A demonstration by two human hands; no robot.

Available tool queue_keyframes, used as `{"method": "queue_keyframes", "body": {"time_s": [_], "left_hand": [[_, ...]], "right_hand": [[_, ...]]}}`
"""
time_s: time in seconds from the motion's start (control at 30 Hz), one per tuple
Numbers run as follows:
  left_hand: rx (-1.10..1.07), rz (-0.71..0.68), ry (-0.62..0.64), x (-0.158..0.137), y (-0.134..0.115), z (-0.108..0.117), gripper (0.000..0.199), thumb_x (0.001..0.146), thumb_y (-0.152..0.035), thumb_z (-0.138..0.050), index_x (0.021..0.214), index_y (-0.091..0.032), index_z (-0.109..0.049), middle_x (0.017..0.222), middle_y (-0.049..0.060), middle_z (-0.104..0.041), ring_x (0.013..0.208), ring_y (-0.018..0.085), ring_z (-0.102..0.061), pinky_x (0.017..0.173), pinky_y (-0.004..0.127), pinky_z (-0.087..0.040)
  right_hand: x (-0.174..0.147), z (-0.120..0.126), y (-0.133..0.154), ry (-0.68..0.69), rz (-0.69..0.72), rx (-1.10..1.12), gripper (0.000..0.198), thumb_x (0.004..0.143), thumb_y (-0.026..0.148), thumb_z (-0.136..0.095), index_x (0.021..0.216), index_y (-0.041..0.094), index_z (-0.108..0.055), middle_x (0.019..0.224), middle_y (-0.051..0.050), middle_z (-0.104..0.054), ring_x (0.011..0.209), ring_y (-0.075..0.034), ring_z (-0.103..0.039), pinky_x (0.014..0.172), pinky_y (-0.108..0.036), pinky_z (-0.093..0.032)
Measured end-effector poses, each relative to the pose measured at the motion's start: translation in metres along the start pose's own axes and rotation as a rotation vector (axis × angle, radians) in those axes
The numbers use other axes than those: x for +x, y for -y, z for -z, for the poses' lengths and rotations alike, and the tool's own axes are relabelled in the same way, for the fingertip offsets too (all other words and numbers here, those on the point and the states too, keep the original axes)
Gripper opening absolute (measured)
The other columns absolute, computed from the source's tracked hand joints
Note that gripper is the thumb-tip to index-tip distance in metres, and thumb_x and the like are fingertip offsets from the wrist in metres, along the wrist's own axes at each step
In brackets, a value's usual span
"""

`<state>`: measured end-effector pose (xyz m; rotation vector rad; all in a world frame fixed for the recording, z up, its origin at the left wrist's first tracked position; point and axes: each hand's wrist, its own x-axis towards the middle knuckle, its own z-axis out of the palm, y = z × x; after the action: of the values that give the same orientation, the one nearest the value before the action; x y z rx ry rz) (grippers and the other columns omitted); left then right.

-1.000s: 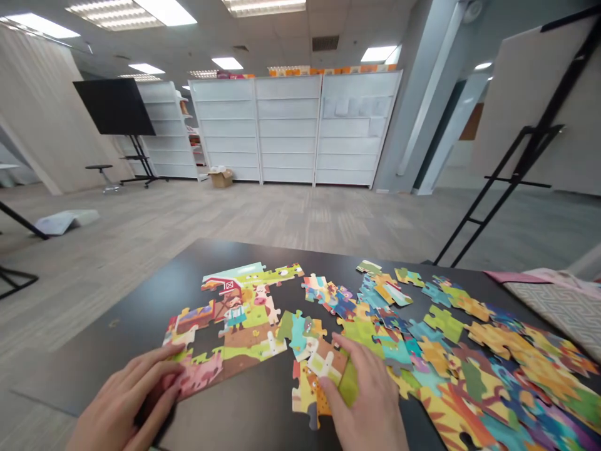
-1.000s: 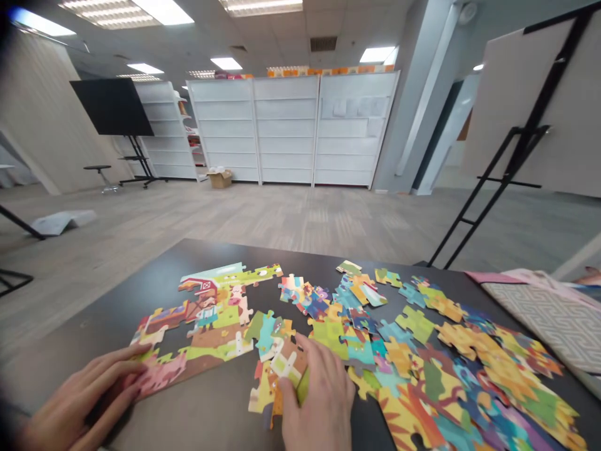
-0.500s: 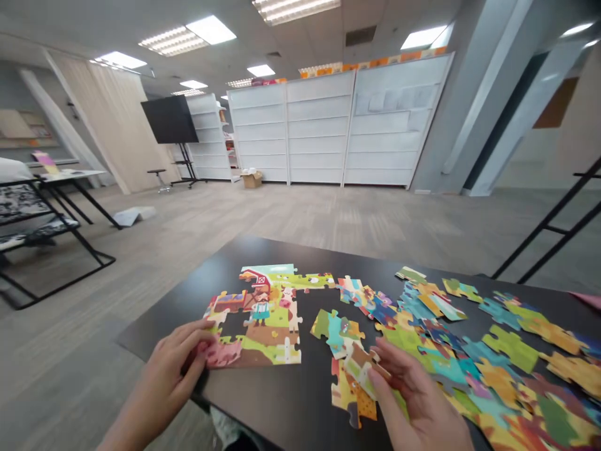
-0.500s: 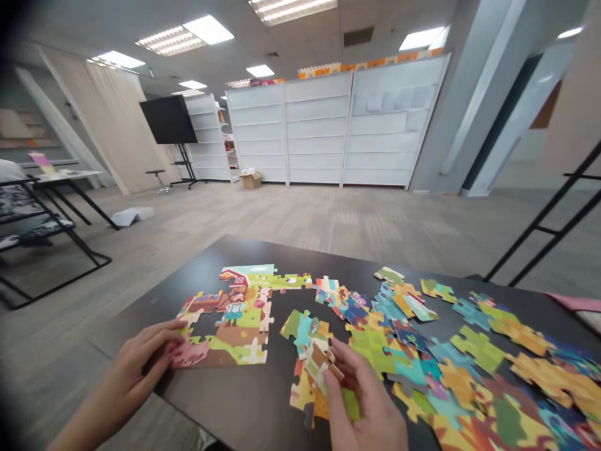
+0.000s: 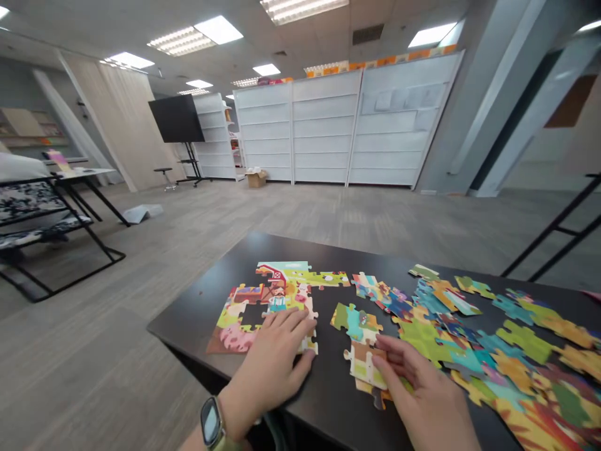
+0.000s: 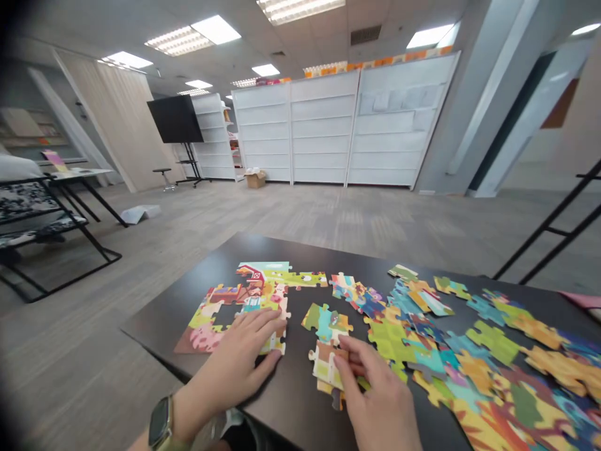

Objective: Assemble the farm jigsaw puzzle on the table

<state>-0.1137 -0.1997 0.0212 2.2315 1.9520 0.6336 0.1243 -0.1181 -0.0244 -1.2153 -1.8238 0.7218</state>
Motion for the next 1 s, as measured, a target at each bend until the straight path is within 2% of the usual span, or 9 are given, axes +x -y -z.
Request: {"method": "queue_keyframes", "body": {"time_s": [0.13, 0.23, 0.4, 0.57, 0.7, 1.0], "left_hand": [[-0.046, 0.009, -0.004, -0.011, 0.009, 0.0, 0.034, 0.092, -0.02, -0.056, 0.125, -0.029, -0.057, 0.139, 0.003, -0.06, 0.131, 0.029, -0.05, 0.109, 0.052, -0.041], [-0.09, 0.015, -0.007, -0.027, 0.01, 0.003, 0.034, 0.09, -0.02, -0.058, 0.123, -0.031, -0.058, 0.138, 0.0, -0.06, 0.13, 0.027, -0.05, 0.11, 0.05, -0.039], [-0.126, 0.007, -0.029, -0.04, 0.009, 0.005, 0.037, 0.092, -0.023, -0.06, 0.127, -0.034, -0.055, 0.139, -0.002, -0.06, 0.131, 0.026, -0.049, 0.114, 0.049, -0.038], [-0.12, -0.011, -0.028, -0.039, 0.01, 0.005, 0.027, 0.093, -0.024, -0.059, 0.12, -0.032, -0.059, 0.136, 0.0, -0.06, 0.129, 0.027, -0.05, 0.112, 0.05, -0.04], [-0.116, -0.013, -0.031, -0.039, 0.011, 0.005, 0.022, 0.093, -0.024, -0.06, 0.114, -0.032, -0.06, 0.138, -0.002, -0.059, 0.13, 0.027, -0.05, 0.112, 0.05, -0.04], [-0.121, -0.006, -0.042, -0.041, 0.012, 0.001, 0.029, 0.093, -0.022, -0.058, 0.12, -0.031, -0.057, 0.14, -0.001, -0.06, 0.134, 0.025, -0.048, 0.114, 0.048, -0.038]], "right_hand": [[-0.002, -0.003, 0.01, 0.043, -0.019, 0.05, 0.029, 0.086, 0.046, -0.064, 0.101, 0.023, -0.075, 0.098, -0.007, -0.079, 0.083, -0.022, -0.077, 0.074, -0.027, -0.065], [-0.005, -0.017, 0.026, 0.09, 0.046, 0.1, 0.027, 0.09, 0.044, -0.062, 0.099, 0.023, -0.076, 0.097, -0.007, -0.079, 0.084, -0.022, -0.077, 0.074, -0.026, -0.064], [-0.004, -0.044, 0.042, 0.16, 0.245, -0.077, 0.024, 0.093, 0.033, -0.057, 0.086, 0.026, -0.079, 0.1, -0.007, -0.078, 0.089, -0.023, -0.075, 0.08, -0.032, -0.063], [-0.006, -0.052, 0.044, 0.223, 0.332, -0.196, 0.03, 0.092, 0.022, -0.051, 0.095, 0.028, -0.08, 0.105, -0.006, -0.077, 0.091, -0.022, -0.075, 0.082, -0.034, -0.061], [-0.014, -0.056, 0.047, 0.135, 0.35, -0.253, 0.03, 0.093, 0.019, -0.049, 0.092, 0.026, -0.078, 0.104, -0.007, -0.074, 0.097, -0.023, -0.071, 0.087, -0.038, -0.059], [-0.014, -0.059, 0.048, 0.057, 0.332, -0.261, 0.023, 0.096, 0.022, -0.05, 0.086, 0.023, -0.071, 0.092, -0.006, -0.072, 0.09, -0.024, -0.065, 0.081, -0.039, -0.056]]}}
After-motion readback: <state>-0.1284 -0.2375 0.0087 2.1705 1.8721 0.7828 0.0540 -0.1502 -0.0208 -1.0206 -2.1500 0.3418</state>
